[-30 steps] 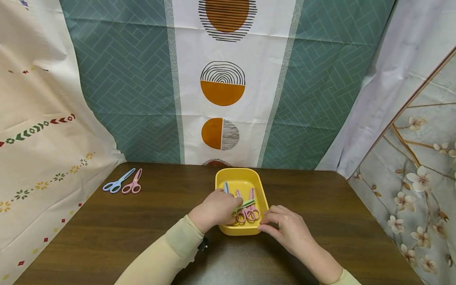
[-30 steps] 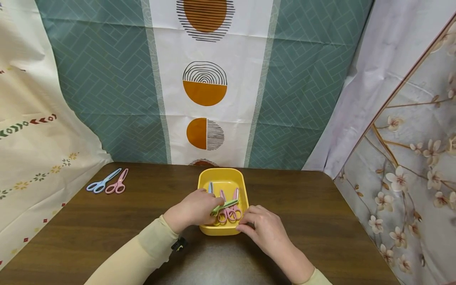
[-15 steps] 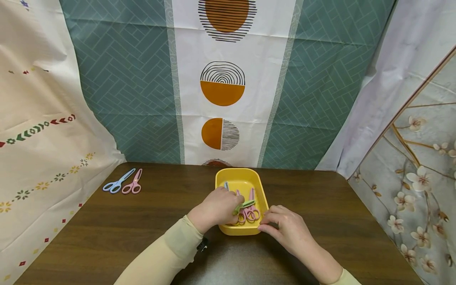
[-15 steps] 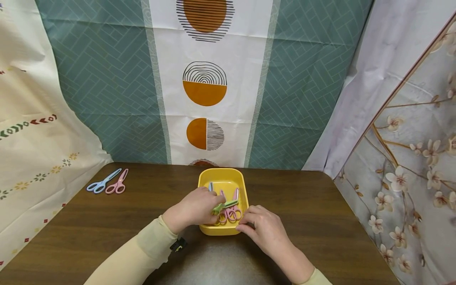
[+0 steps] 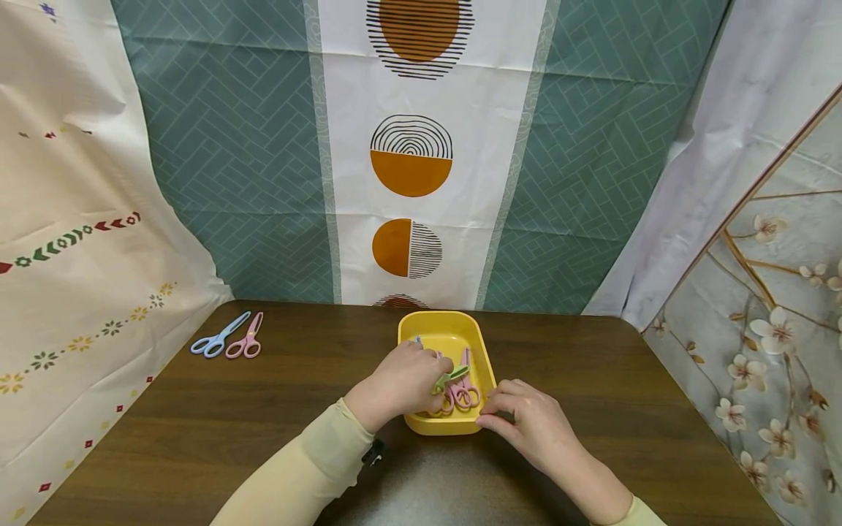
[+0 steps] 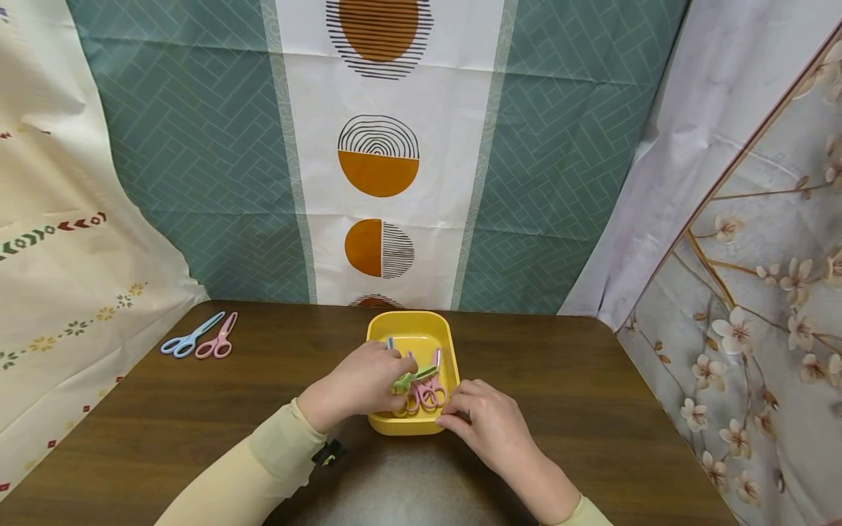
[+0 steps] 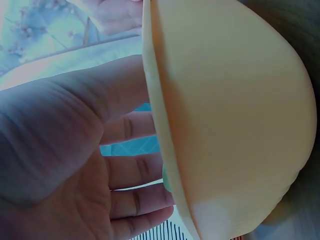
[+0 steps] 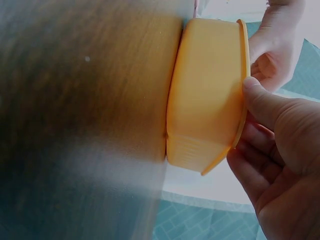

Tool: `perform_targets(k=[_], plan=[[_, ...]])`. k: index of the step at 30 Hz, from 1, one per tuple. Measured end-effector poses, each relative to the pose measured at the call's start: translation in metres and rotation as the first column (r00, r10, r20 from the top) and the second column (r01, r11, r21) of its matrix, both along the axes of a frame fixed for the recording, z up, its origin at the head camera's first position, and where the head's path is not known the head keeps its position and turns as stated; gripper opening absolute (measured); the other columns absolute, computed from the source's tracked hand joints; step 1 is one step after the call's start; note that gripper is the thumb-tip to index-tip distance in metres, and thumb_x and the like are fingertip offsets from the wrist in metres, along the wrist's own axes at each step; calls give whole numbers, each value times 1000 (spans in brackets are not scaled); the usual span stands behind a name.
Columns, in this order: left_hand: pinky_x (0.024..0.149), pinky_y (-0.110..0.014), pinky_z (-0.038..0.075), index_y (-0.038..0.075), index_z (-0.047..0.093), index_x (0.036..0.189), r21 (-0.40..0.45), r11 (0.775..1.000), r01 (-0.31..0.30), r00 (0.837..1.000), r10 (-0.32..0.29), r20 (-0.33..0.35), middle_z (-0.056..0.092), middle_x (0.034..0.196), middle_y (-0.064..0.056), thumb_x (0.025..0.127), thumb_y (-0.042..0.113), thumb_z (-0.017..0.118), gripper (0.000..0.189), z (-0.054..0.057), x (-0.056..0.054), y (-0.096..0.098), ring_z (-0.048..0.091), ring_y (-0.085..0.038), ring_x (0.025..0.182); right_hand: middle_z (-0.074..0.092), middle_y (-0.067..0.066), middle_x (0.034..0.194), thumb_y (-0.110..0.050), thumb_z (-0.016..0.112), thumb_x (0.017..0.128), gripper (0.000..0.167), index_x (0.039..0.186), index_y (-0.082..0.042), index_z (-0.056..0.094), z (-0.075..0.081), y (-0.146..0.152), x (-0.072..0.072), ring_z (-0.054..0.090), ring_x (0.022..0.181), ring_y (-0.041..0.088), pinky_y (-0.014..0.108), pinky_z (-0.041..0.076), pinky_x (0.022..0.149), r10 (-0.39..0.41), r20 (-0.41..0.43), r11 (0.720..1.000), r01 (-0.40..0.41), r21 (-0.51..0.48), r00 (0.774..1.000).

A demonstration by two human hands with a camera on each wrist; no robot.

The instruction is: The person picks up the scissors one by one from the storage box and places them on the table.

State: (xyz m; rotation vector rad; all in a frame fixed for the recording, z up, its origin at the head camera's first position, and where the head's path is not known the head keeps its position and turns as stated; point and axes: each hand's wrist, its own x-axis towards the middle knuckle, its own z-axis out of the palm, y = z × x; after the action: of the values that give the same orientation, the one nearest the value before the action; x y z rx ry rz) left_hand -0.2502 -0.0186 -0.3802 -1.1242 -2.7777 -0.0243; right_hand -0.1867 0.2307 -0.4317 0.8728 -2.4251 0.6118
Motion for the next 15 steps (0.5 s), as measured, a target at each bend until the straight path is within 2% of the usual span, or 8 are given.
perform_targets(k=[6,15], plan=[[88,-40,53,17,79,108,17,1000,-1,999,1,-38,72,89,3,89,38,87,30,3,3,2,57,-18,79,67,-23,94,-23,97,83,20,90,-30,81,1,-1,0,62,89,1,30,59,75,-15,29,1000,15,6,999],[101,-44,52,18,79,120,14,999,-33,999,34,-24,75,100,0,89,41,89,40,7,7,3,61,-20,89,66,-24,93,-23,97,83,20,89,-31,80,2,-1,1,61,88,1,30,58,75,-20,38,1000,20,6,999]])
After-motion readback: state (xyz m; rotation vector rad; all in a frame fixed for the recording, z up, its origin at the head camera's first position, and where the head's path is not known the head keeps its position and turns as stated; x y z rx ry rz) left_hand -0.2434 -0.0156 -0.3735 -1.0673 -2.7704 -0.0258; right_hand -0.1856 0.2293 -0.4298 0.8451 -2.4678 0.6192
